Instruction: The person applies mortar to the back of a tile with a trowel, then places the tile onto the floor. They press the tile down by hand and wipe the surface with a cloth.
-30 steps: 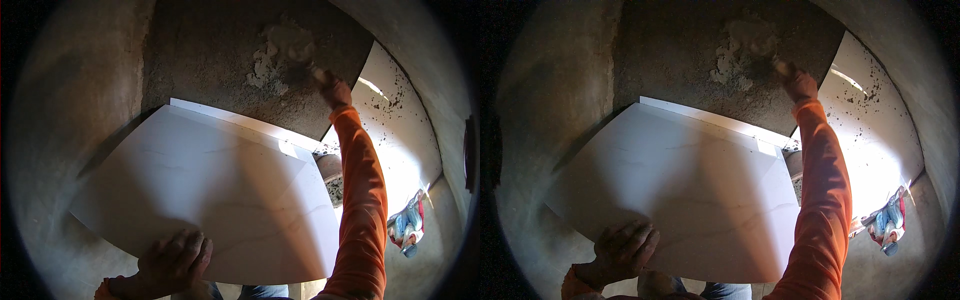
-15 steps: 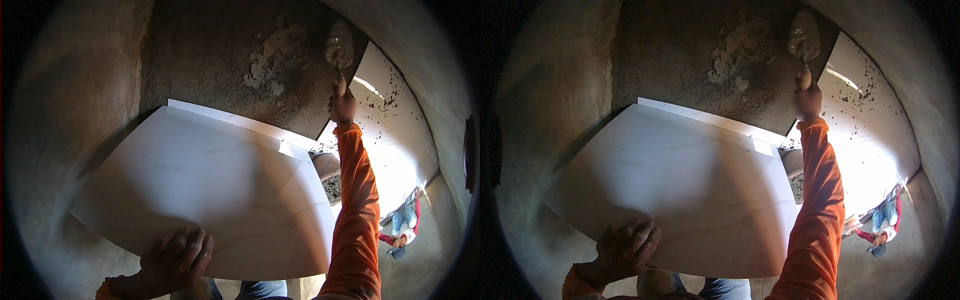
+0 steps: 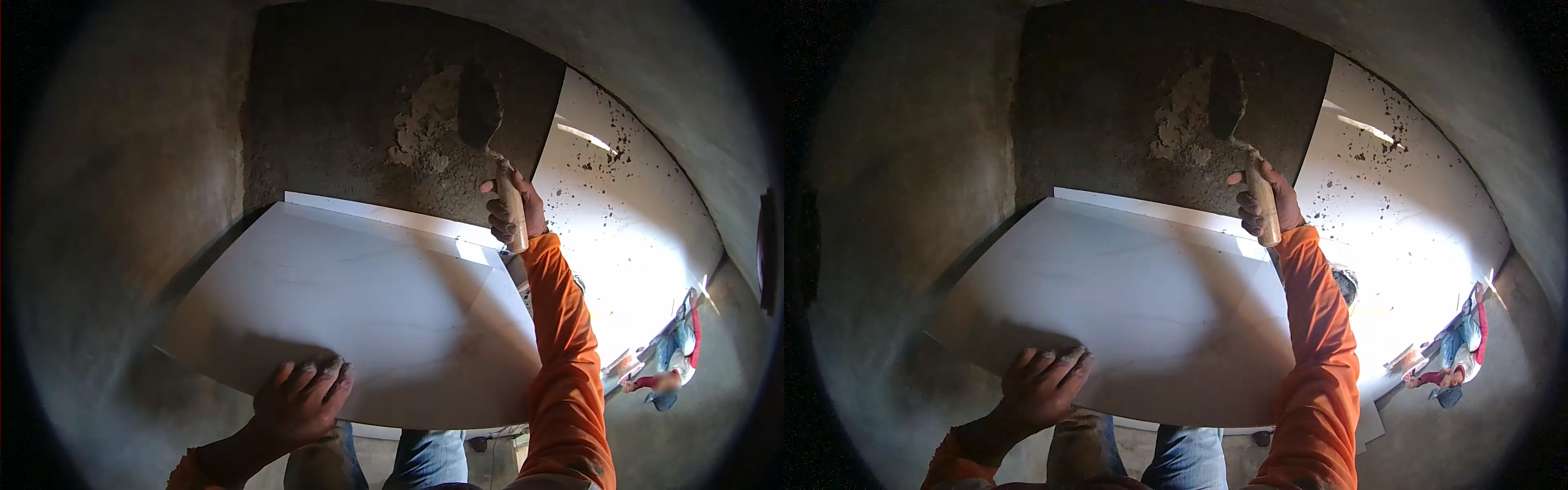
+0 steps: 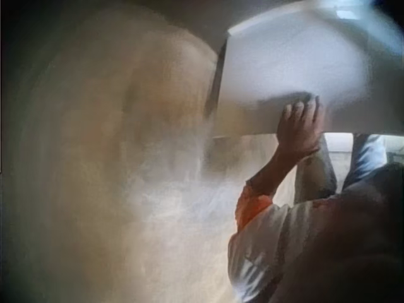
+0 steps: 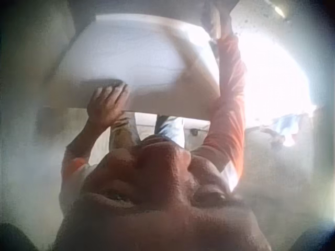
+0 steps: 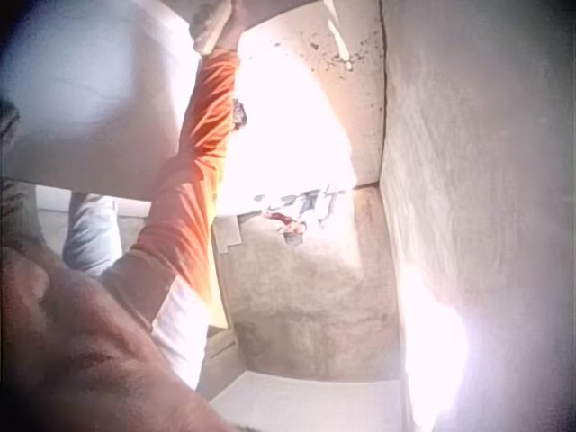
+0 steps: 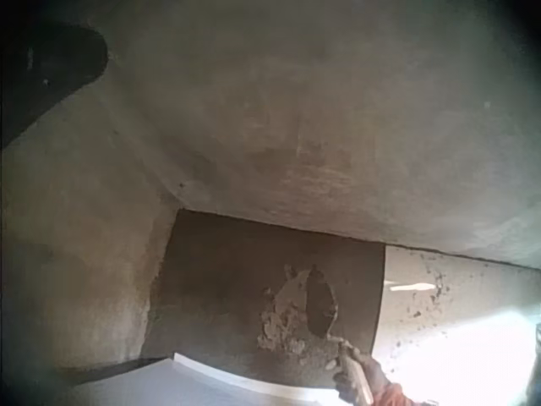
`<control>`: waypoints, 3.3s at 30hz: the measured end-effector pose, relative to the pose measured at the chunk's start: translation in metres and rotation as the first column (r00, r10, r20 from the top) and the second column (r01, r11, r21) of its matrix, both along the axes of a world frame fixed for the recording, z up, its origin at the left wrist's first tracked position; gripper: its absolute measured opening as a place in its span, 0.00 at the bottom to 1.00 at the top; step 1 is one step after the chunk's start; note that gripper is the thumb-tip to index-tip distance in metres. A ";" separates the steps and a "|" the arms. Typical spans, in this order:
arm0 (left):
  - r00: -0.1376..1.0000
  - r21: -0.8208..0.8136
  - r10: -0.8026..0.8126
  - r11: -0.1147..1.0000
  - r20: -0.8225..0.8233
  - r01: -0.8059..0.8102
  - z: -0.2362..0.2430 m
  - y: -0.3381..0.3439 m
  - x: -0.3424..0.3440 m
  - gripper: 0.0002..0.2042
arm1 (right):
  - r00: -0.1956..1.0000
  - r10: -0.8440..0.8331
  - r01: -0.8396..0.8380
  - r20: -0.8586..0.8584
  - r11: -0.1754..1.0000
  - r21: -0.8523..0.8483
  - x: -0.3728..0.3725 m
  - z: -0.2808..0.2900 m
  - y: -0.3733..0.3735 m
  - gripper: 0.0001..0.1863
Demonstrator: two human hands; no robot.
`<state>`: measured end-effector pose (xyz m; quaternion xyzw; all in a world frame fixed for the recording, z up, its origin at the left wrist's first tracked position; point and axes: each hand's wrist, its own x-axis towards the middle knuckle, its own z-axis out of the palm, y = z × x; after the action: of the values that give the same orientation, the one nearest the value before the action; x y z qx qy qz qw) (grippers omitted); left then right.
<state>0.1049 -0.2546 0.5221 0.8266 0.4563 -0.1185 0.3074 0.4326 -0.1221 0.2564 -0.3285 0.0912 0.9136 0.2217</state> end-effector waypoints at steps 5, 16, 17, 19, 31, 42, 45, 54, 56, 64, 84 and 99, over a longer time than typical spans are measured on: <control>0.999 -0.025 -0.041 0.999 0.032 0.041 0.022 0.005 -0.005 0.20 | 0.981 0.145 -0.159 0.131 0.982 0.100 -0.004 0.067 0.024 0.32; 0.998 -0.121 0.021 0.993 0.053 -0.015 0.107 0.019 0.038 0.20 | 0.916 -0.074 -0.102 0.393 0.907 0.409 0.113 0.368 -0.068 0.39; 0.996 -0.143 0.070 0.988 0.058 -0.061 0.113 0.015 0.048 0.22 | 0.921 -0.124 -0.045 0.369 0.908 0.417 0.134 0.394 -0.096 0.38; 0.997 -0.150 0.022 0.989 0.078 -0.010 0.132 0.006 0.072 0.21 | 0.883 -0.254 0.059 0.395 0.894 0.444 0.167 0.451 -0.166 0.36; 0.999 0.061 -0.049 0.997 0.011 0.048 0.160 -0.083 0.204 0.15 | 0.206 -0.420 0.868 0.884 0.496 0.033 0.134 0.425 -0.587 0.25; 0.999 0.013 -0.041 0.999 0.006 0.041 0.085 -0.164 0.295 0.07 | 0.058 -0.089 0.929 0.994 0.371 -0.021 0.213 0.145 -0.673 0.30; 1.000 0.042 0.003 0.999 -0.002 -0.003 0.100 -0.161 0.293 0.06 | 0.303 -0.060 0.806 0.951 0.549 -0.222 0.203 0.174 -0.664 0.31; 0.999 0.127 -0.023 0.991 -0.050 0.029 0.122 -0.139 0.269 0.07 | 0.437 0.148 0.639 0.887 0.643 -0.422 0.136 0.261 -0.693 0.28; 0.996 0.115 -0.071 0.991 0.055 0.064 0.125 -0.119 0.253 0.09 | 0.417 0.163 0.621 0.894 0.667 -0.411 0.115 0.283 -0.702 0.27; 0.988 0.158 -0.091 0.985 0.123 0.071 0.140 -0.076 0.196 0.10 | 0.077 0.140 0.670 0.987 0.726 -0.156 0.115 0.281 -0.652 0.27; 0.995 0.076 -0.059 0.996 0.085 0.053 0.128 -0.056 0.116 0.19 | -0.425 -0.295 0.192 0.856 0.894 0.404 0.139 0.227 -0.435 0.30; 0.944 0.509 0.329 0.818 -0.031 -0.268 0.082 -0.144 -0.082 0.20 | 0.245 -0.968 0.348 -0.044 0.046 0.936 0.178 0.158 -0.339 0.40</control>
<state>0.0226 -0.3982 0.6037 0.7873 0.6124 0.0043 0.0712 0.6105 -0.4606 0.4139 -0.3683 -0.2689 0.4025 0.7937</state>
